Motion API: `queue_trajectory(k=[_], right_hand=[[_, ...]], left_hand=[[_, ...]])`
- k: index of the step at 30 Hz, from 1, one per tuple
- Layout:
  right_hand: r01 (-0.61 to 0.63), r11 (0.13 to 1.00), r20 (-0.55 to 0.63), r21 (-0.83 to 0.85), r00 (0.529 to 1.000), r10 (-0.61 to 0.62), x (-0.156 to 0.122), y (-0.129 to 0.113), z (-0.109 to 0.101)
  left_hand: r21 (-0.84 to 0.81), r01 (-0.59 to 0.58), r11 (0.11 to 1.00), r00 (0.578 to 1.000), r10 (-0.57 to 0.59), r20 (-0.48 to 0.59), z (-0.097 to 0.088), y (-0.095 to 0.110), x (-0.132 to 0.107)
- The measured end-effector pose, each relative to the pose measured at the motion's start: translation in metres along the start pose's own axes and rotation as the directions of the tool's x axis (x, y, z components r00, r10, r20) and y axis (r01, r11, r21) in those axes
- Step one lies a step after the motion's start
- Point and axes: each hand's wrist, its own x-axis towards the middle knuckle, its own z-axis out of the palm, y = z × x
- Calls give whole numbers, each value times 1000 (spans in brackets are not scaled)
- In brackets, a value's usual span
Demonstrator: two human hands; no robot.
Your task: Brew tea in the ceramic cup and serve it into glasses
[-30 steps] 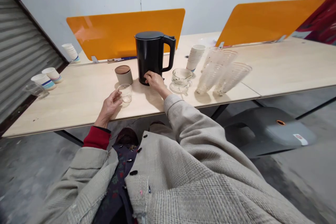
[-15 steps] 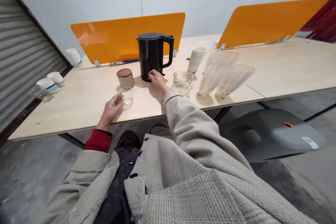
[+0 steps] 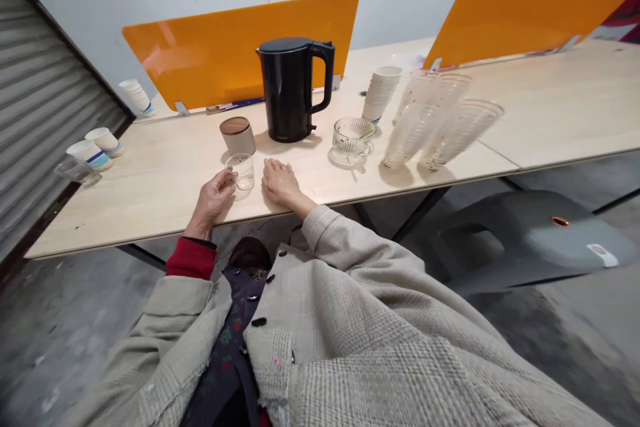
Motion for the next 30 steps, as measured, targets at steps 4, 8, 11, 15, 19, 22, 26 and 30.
queue_trajectory(k=[4, 8, 11, 15, 19, 22, 26, 30], right_hand=[[2, 999, 44, -41, 999, 0, -3, -3, -8], [3, 998, 54, -55, 999, 0, -3, -4, -10], [6, 998, 51, -59, 999, -3, -3, -5, -8], [6, 998, 70, -64, 998, -2, -2, -7, -6], [0, 998, 113, -66, 994, 8, -1, -11, -6], [5, 997, 138, -76, 990, 5, -2, -11, -8], [14, 996, 133, -89, 991, -2, -2, -9, -5], [15, 996, 118, -85, 993, -5, -1, -7, -2]], left_hand=[[-30, 12, 999, 1000, -12, 0, 3, 2, -1], [-47, 37, 998, 999, -37, -13, 4, 6, -2], [63, 84, 995, 990, -76, -120, 2, 6, -3], [337, 91, 937, 967, -3, -253, 2, 5, -6], [465, 71, 882, 988, 3, -157, 11, 4, -10], [518, 62, 853, 994, -5, -109, 13, 5, -12], [576, 40, 817, 998, -4, -63, 7, 5, -12], [589, 37, 807, 999, -21, -35, 4, 3, -11]])
